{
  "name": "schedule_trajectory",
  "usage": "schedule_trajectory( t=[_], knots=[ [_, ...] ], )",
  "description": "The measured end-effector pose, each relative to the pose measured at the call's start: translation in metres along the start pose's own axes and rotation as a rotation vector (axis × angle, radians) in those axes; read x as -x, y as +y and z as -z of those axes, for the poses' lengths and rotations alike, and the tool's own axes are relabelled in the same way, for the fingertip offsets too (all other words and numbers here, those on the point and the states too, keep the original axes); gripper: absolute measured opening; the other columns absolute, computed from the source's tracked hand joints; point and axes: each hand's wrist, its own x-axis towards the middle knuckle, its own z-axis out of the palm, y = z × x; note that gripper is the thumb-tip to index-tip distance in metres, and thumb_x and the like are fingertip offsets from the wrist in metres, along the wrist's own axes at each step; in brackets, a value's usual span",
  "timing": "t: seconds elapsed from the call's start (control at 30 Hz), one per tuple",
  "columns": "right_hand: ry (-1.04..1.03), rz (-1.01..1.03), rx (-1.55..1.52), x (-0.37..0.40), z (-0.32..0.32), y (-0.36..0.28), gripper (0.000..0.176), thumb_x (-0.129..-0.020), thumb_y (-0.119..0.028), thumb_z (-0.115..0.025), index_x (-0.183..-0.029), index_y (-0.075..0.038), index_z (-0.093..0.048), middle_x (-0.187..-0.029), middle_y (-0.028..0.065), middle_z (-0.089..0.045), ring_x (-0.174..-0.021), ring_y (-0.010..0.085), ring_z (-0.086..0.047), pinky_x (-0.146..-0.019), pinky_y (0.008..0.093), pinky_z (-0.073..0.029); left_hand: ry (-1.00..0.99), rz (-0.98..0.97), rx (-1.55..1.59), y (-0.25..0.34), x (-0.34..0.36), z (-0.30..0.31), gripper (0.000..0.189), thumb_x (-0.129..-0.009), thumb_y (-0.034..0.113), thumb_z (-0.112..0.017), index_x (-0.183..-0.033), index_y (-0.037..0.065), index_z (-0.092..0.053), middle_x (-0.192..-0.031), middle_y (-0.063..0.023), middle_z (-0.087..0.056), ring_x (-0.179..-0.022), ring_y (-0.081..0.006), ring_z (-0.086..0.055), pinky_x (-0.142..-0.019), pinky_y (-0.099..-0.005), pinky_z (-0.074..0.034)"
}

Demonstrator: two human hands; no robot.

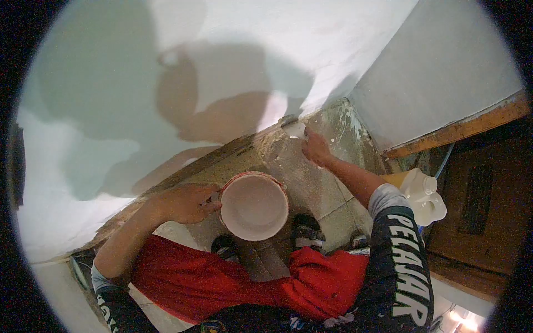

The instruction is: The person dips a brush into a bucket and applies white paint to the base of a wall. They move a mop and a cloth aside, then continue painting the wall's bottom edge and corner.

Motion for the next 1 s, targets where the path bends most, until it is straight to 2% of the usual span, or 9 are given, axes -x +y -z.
schedule_trajectory(
  t=[0.1,0.23,0.33,0.53,0.6,0.7,0.83,0.9,1.0],
  knots=[
    [-0.017,-0.031,-0.084,0.010,0.010,-0.007,0.036,-0.086,-0.018,-0.058,-0.118,-0.002,-0.052,-0.101,0.0277,-0.064,-0.095,0.0443,-0.063,-0.086,0.0514,-0.046,-0.012,0.016,0.027,0.002,0.000,0.002,0.046,-0.099,0.040,-0.045,-0.124,0.002,-0.049,-0.107,-0.0276,-0.062,-0.103,-0.0432,-0.059,-0.090,-0.0515,-0.046],
    [-0.039,-0.010,-0.014,0.015,0.009,0.002,0.037,-0.086,-0.019,-0.058,-0.117,-0.002,-0.052,-0.099,0.0275,-0.065,-0.094,0.0438,-0.063,-0.083,0.0521,-0.047,-0.038,0.026,-0.004,0.002,0.000,0.003,0.047,-0.099,0.040,-0.045,-0.126,0.002,-0.048,-0.111,-0.0275,-0.061,-0.107,-0.0434,-0.058,-0.093,-0.0508,-0.045],
    [-0.112,-0.107,-0.052,0.016,0.015,-0.008,0.037,-0.085,-0.018,-0.061,-0.118,-0.005,-0.051,-0.101,0.0281,-0.064,-0.097,0.0454,-0.062,-0.085,0.0500,-0.047,-0.034,0.019,0.005,0.000,-0.003,0.000,0.047,-0.099,0.040,-0.045,-0.126,0.002,-0.048,-0.113,-0.0278,-0.060,-0.108,-0.0435,-0.057,-0.095,-0.0501,-0.045],
    [-0.003,-0.006,-0.004,0.000,0.007,-0.005,0.036,-0.086,-0.022,-0.060,-0.116,-0.003,-0.055,-0.100,0.0264,-0.065,-0.095,0.0434,-0.063,-0.085,0.0512,-0.047,-0.067,0.050,0.013,0.005,-0.001,0.005,0.048,-0.100,0.040,-0.043,-0.127,0.001,-0.048,-0.114,-0.0285,-0.060,-0.110,-0.0423,-0.057,-0.097,-0.0491,-0.044],
    [0.128,-0.037,-0.066,0.007,0.006,-0.007,0.037,-0.086,-0.023,-0.061,-0.117,-0.003,-0.056,-0.105,0.0250,-0.065,-0.098,0.0430,-0.062,-0.087,0.0494,-0.048,-0.084,0.047,0.027,0.005,-0.001,0.006,0.048,-0.100,0.040,-0.043,-0.128,0.001,-0.047,-0.114,-0.0278,-0.060,-0.110,-0.0417,-0.057,-0.097,-0.0491,-0.044],
    [0.209,-0.003,-0.157,0.031,0.016,-0.010,0.038,-0.087,-0.022,-0.060,-0.119,-0.003,-0.055,-0.108,0.0238,-0.065,-0.100,0.0424,-0.062,-0.088,0.0489,-0.048,-0.100,0.052,0.042,0.007,0.001,0.009,0.049,-0.100,0.040,-0.044,-0.129,0.001,-0.047,-0.115,-0.0265,-0.060,-0.110,-0.0409,-0.058,-0.097,-0.0491,-0.044],
    [0.141,0.012,-0.087,0.043,0.024,-0.009,0.035,-0.088,-0.023,-0.060,-0.115,-0.002,-0.055,-0.105,0.0255,-0.065,-0.098,0.0446,-0.062,-0.087,0.0474,-0.048,-0.073,0.049,0.013,0.007,-0.001,0.009,0.049,-0.100,0.040,-0.044,-0.130,0.002,-0.046,-0.114,-0.0249,-0.061,-0.109,-0.0402,-0.058,-0.096,-0.0491,-0.044],
    [0.094,0.004,0.013,0.033,0.013,-0.002,0.035,-0.088,-0.023,-0.060,-0.116,-0.002,-0.056,-0.104,0.0253,-0.065,-0.098,0.0431,-0.063,-0.087,0.0471,-0.048,-0.090,0.054,0.018,0.008,-0.004,0.011,0.049,-0.100,0.040,-0.045,-0.130,0.002,-0.047,-0.114,-0.0248,-0.061,-0.109,-0.0400,-0.058,-0.096,-0.0491,-0.045],
    [0.031,-0.051,-0.050,0.015,0.022,-0.022,0.036,-0.088,-0.023,-0.062,-0.117,-0.001,-0.057,-0.106,0.0250,-0.065,-0.100,0.0392,-0.064,-0.086,0.0447,-0.049,-0.086,0.046,0.028,0.006,-0.006,0.007,0.050,-0.099,0.041,-0.045,-0.129,0.001,-0.047,-0.113,-0.0248,-0.061,-0.108,-0.0400,-0.059,-0.095,-0.0491,-0.045]
  ],
)
